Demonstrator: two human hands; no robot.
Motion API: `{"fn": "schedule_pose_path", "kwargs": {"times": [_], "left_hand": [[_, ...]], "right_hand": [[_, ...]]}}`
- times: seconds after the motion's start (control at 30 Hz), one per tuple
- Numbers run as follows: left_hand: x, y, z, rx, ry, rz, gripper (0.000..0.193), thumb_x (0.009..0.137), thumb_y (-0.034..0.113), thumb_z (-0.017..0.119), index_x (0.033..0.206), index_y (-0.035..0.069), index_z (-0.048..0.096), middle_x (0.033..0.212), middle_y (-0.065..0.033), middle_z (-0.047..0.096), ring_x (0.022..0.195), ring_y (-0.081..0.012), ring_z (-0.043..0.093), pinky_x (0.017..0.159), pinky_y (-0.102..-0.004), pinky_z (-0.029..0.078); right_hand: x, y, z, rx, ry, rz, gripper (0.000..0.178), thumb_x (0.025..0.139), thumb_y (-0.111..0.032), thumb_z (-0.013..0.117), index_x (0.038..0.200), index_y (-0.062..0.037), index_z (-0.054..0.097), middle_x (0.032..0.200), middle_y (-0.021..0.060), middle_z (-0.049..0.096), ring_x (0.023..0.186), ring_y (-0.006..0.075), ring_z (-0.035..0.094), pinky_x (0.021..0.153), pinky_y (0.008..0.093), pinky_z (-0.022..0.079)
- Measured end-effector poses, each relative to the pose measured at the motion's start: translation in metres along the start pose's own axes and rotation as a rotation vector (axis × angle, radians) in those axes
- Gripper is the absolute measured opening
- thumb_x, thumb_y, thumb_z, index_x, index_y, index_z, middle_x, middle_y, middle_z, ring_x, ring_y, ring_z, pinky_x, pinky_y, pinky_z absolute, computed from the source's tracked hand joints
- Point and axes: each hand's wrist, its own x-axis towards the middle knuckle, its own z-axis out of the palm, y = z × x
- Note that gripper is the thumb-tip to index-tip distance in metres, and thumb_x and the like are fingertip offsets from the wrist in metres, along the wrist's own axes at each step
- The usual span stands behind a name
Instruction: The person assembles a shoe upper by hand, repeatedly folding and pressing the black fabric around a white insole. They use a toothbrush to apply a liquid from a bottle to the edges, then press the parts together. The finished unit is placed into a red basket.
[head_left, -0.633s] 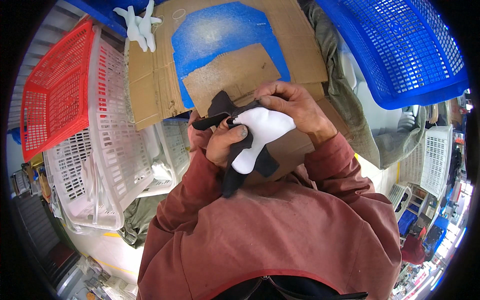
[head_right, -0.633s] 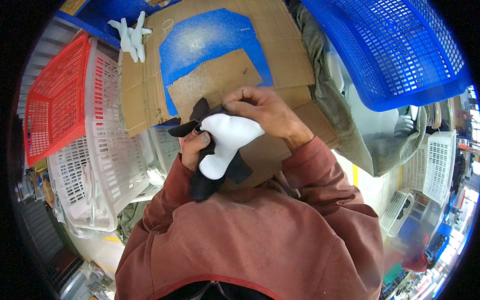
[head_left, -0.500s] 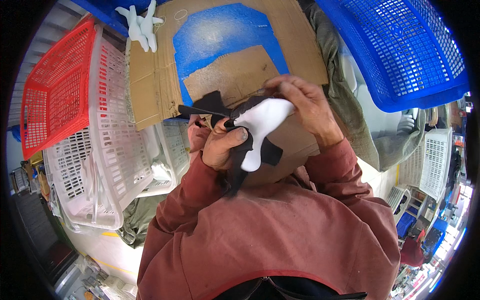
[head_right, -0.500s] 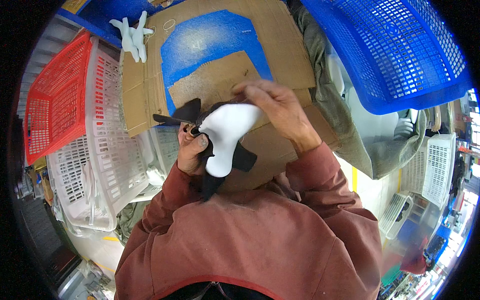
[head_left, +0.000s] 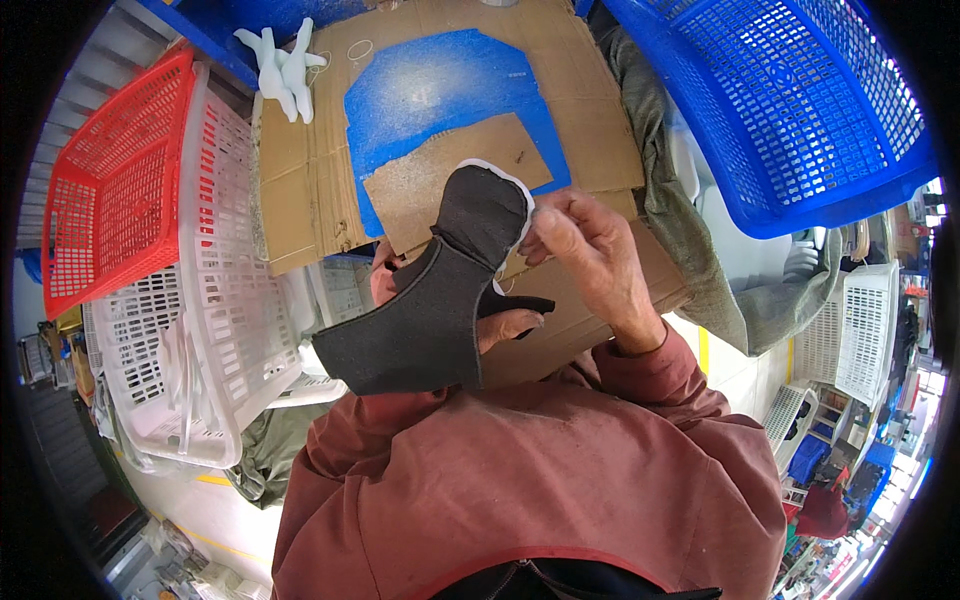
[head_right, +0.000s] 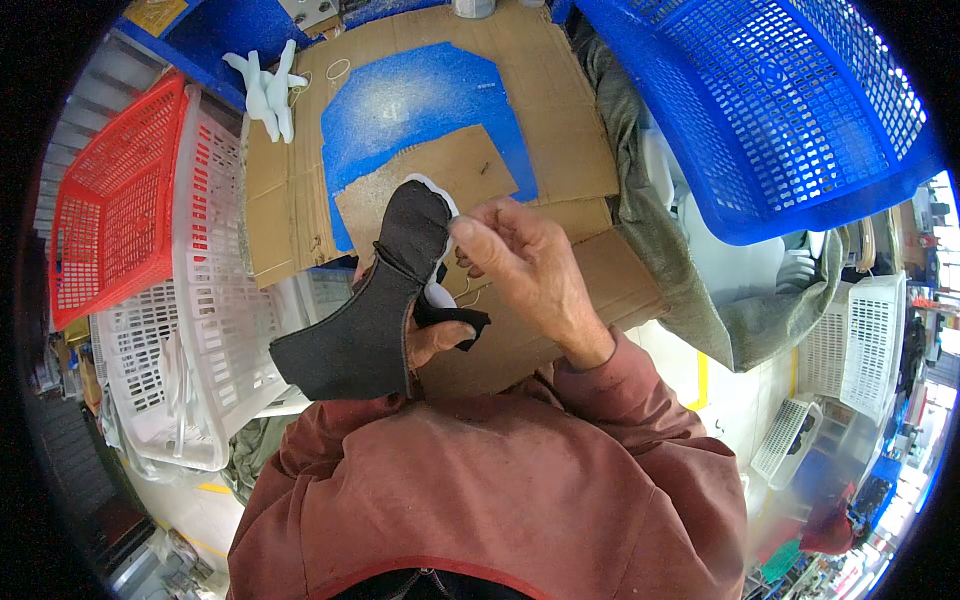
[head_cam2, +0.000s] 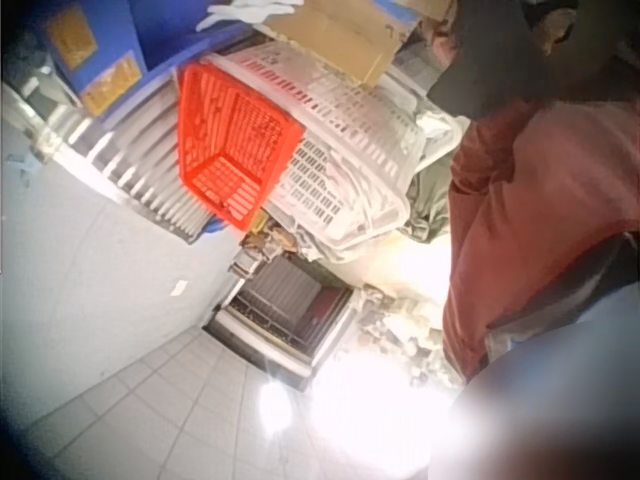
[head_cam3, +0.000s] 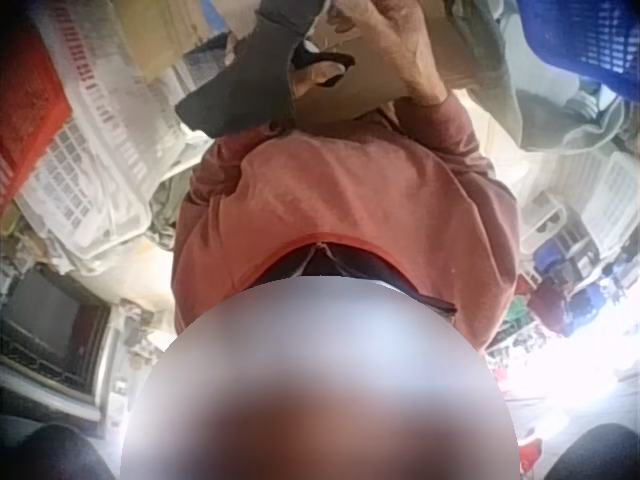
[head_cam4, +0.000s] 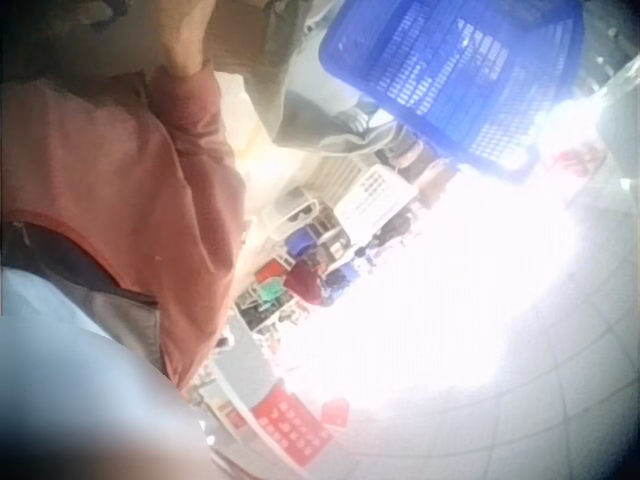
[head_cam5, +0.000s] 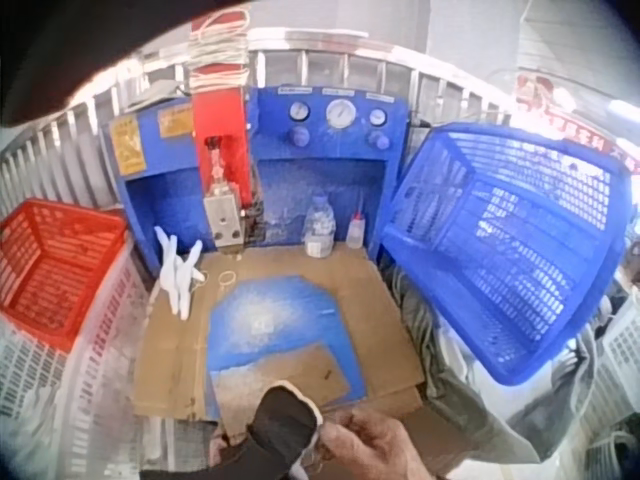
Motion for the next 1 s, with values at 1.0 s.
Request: {"fn": "schedule_pose_path", "kwargs": {"times": [1.0], "left_hand": [[-0.008,-0.019,0.007,-0.512,-0.038,-0.252,0.050,0.089,0.032,0.072,0.127,0.001,0.060,0.105,-0.0015,0.061,0.094,-0.0129,0.055,0.087,-0.0276,0.045]], "right_hand": [[0.002,0.004,-0.009,0.044,0.004,0.045,0.015,0.100,-0.013,0.062,0.105,-0.0002,0.067,0.089,0.0037,0.067,0.082,0.0114,0.065,0.076,0.0273,0.053]]}}
